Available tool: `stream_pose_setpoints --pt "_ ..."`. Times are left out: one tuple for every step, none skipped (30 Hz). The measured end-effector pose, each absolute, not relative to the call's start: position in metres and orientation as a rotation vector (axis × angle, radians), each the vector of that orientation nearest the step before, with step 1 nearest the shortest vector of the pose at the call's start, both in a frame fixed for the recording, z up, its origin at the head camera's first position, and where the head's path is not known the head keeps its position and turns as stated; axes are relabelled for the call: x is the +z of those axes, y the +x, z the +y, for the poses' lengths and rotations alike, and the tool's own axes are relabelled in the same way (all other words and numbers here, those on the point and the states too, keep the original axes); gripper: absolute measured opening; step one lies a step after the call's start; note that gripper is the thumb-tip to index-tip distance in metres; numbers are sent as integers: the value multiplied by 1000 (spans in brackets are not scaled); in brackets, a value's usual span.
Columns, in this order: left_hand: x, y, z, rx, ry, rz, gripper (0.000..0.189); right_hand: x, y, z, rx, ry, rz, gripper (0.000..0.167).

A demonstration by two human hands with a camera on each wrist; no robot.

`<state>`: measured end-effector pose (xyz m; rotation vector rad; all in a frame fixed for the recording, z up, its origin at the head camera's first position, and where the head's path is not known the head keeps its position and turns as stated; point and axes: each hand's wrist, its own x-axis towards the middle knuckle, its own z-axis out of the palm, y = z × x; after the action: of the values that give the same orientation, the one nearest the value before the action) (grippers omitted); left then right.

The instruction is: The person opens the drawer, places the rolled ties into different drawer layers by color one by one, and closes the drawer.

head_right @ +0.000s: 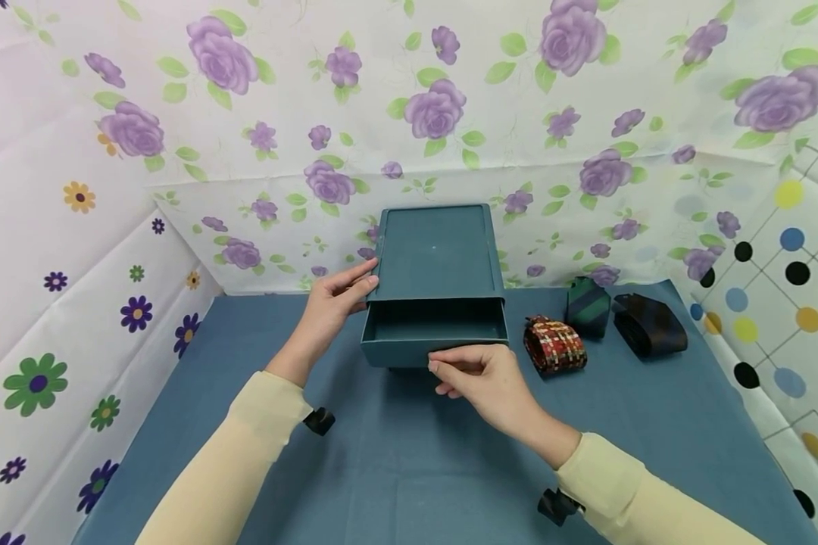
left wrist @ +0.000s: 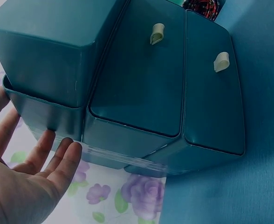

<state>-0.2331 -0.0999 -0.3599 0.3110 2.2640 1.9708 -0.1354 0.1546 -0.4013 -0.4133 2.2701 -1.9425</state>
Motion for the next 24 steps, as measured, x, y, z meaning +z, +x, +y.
stream_pose_setpoints --pt "-360 -233 -100 1970 310 2264 43 -402 -135 155 -1942 -406 2271 30" --pt "-360 -233 -100 1969 309 2265 43 -402 -135 155 -1940 -405 2274 30" --pt "-360 -233 -100 1967 309 2268 43 -402 -134 155 -1938 -405 2277 31" --pt "-359 -233 -100 1965 310 2270 43 -402 -134 155 -1938 -406 2277 31" --pt "-359 -233 -100 1963 310 2271 43 -402 -134 155 -1939 -410 2278 32" --pt "-359 -233 -100 1962 310 2274 43 -402 -134 155 -1942 -413 2276 32" --pt "-359 -233 -100 1960 311 2277 43 -402 -134 155 -1945 -415 2274 32" --pt "-359 -233 -100 1960 311 2279 43 -402 -133 155 -1946 -416 2273 32" --pt "-359 -233 -99 1959 311 2280 43 -401 -133 155 -1948 -416 2271 32" --pt "-359 -233 -100 1960 309 2280 43 -401 -133 155 -1949 -418 2267 32" --pt "-359 -233 -100 1962 308 2279 43 -401 -133 154 -1949 -417 2264 32" --pt "-359 -233 -100 1964 306 2278 43 -401 -133 154 -1948 -414 2262 32" --pt "-359 -233 -101 1964 304 2278 43 -400 -133 154 -1947 -413 2260 32" --pt "-359 -233 -101 1965 303 2276 43 -400 -133 154 -1945 -412 2260 32" --pt "-359 -232 -101 1965 303 2276 43 -400 -133 154 -1944 -410 2259 32" --pt "-358 -232 -102 1965 302 2274 43 -400 -133 154 -1942 -408 2259 32" --pt "-358 -232 -102 1964 302 2273 44 -400 -132 154 -1942 -406 2257 32" --pt "-358 -232 -102 1963 303 2273 44 -400 -132 154 -1939 -406 2259 32" --pt "-358 -232 -101 1961 305 2274 44 -399 -132 154 -1938 -408 2261 32" --pt "-358 -232 -101 1961 307 2271 44 -399 -132 154 -1937 -409 2263 32" --pt "-358 -232 -101 1962 308 2270 45 -399 -131 154 -1937 -412 2264 31" --pt "-359 -233 -101 1965 310 2267 44 -399 -131 154 -1939 -414 2263 31" --pt "-360 -233 -101 1969 312 2265 44 -399 -131 155 -1940 -420 2262 31" --pt "-361 -235 -101 1976 313 2261 44 -399 -131 155 -1942 -426 2262 30"
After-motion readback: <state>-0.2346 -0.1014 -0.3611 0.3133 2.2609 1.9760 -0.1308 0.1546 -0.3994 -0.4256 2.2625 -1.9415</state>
